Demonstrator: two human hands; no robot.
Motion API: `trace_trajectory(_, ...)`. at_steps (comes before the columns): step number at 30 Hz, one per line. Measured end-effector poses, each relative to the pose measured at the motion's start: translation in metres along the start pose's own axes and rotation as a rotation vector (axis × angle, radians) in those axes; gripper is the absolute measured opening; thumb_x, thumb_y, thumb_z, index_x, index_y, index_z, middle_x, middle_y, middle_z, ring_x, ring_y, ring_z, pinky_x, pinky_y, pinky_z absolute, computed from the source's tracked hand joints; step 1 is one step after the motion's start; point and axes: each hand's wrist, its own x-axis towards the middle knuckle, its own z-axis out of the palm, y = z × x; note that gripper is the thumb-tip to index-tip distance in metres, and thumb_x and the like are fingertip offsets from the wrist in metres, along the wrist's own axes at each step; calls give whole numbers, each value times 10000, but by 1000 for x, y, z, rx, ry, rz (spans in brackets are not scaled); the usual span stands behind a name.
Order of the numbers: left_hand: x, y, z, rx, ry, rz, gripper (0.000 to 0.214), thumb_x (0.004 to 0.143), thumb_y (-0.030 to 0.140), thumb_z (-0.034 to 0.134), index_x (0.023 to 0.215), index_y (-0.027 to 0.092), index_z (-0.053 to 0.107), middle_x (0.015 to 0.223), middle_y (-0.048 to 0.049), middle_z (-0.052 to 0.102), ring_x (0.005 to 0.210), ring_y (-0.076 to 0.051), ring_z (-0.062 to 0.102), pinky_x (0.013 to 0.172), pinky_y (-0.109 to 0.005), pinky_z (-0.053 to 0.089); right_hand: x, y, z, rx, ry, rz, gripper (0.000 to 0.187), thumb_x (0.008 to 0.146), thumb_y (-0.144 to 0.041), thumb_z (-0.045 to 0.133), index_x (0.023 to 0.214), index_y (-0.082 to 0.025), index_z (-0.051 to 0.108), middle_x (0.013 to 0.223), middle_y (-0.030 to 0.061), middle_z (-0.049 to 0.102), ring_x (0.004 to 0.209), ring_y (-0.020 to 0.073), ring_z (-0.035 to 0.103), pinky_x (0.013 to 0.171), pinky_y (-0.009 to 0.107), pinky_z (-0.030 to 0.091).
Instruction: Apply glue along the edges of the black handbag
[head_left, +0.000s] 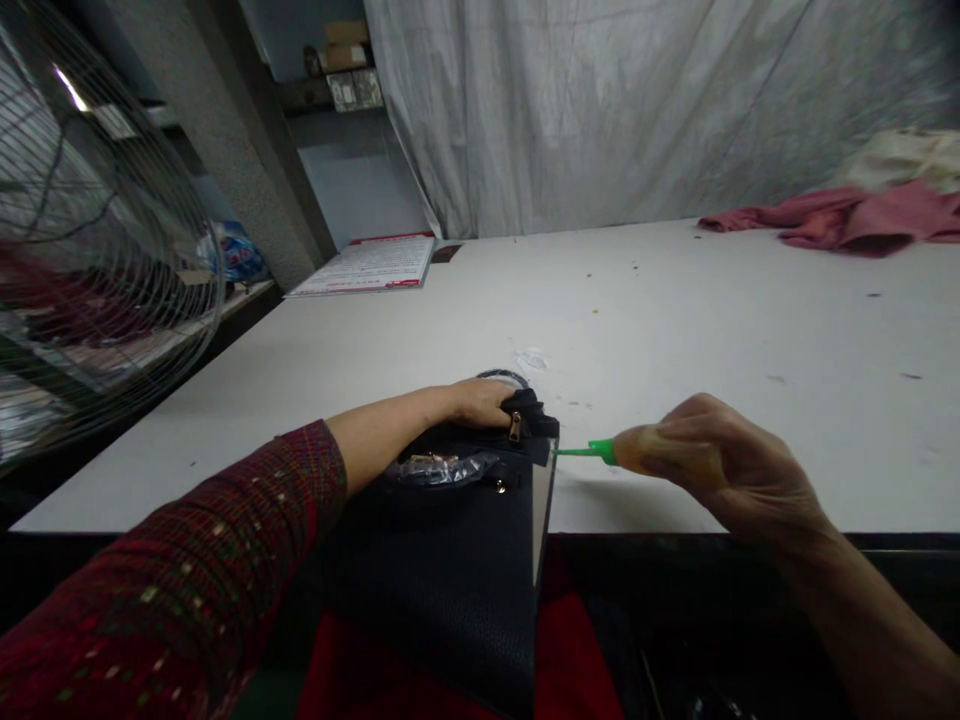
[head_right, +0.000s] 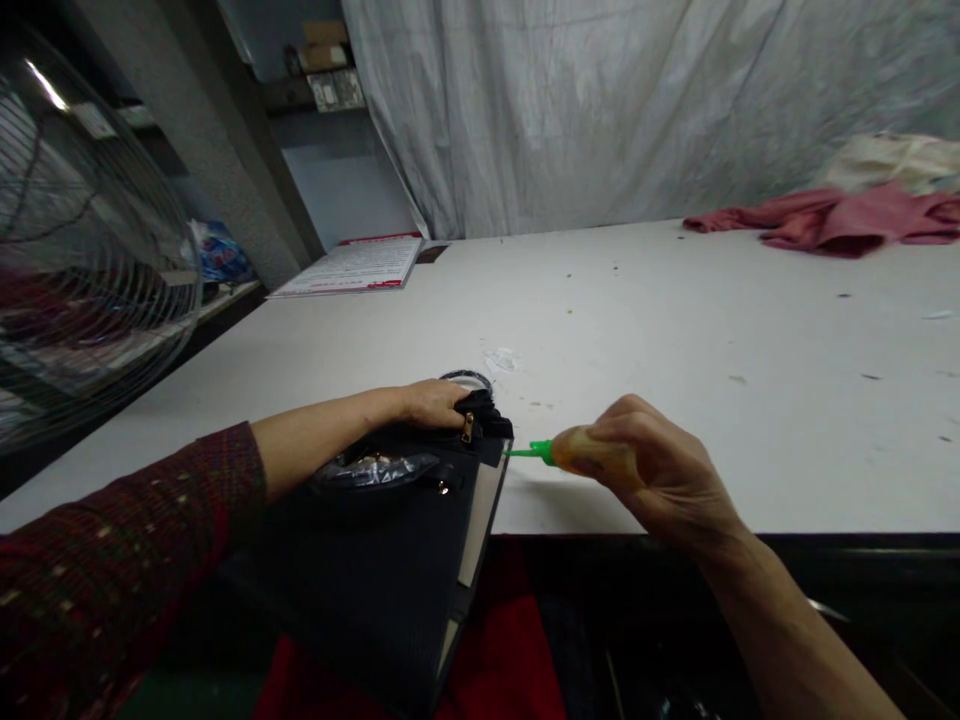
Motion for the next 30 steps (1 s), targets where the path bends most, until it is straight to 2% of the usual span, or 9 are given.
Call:
trace_trajectory(3,-1,1,0,2,-1,-2,363,851,330,664,1190,222,736,1084,-78,754,1014,-263,673,987,-384,515,-3,5,3,10,35,6,152,967,-354,778,1087,-347,686,927,22,627,745,202,659,588,362,544)
trace_trajectory(8,-1,1,0,6,8,-3,372,848,342,673,1193,219,735,1127,-74,750,1053,-270,673,1002,-375,509,-6,1,1,2,-94,10,85,1025,-402,697,1061,-326,691,885,16,627,695,179,650,549,336,516)
trace_trajectory(10,0,1,0,14,15,-8,372,853,332,659,1194,203,731,1135,-85,745,1052,-275,676,1003,-379,509,-6,0,1,27,-74,11,95,1026,-418,697,1066,-332,686,890,15,626,704,178,652,567,336,523)
trace_trajectory(13,0,2,0,23,11,-1,368,869,330,641,1205,205,723,1138,-87,745,1039,-271,680,996,-376,511,-6,0,5,53,28,25,144,980,-381,768,1088,-343,679,918,17,622,738,185,657,606,340,543)
trace_trajectory(17,0,1,-1,36,11,-6,372,862,361,655,1192,207,731,1164,-96,743,1058,-282,674,996,-385,515,-5,-5,7,40,-52,6,79,1028,-413,686,1074,-349,681,891,16,632,707,180,656,565,326,532)
trace_trajectory(19,0,1,-1,37,10,-13,377,855,366,661,1189,207,734,1165,-98,744,1061,-285,672,994,-388,518,-5,-10,8,63,-91,-15,112,1053,-456,635,1076,-356,681,874,16,635,700,182,661,546,315,534)
trace_trajectory(24,-1,4,-2,46,10,-23,419,850,360,652,1233,207,724,1202,-104,736,1082,-291,668,1006,-396,516,-8,-11,11,81,28,21,112,1001,-415,739,1086,-351,704,895,13,634,729,166,664,599,277,570)
trace_trajectory(28,-3,6,-2,58,11,-34,398,856,361,632,1198,186,735,1215,-118,733,1084,-294,666,1013,-402,514,-13,-9,11,131,-68,8,75,1029,-370,691,1091,-339,718,887,9,638,703,162,672,558,271,551)
trace_trajectory(30,-3,7,-1,58,11,-36,394,861,362,623,1200,195,734,1208,-110,738,1080,-285,665,1013,-394,511,-15,-8,10,136,-39,4,93,1012,-350,717,1103,-336,722,899,10,640,722,166,678,572,273,558)
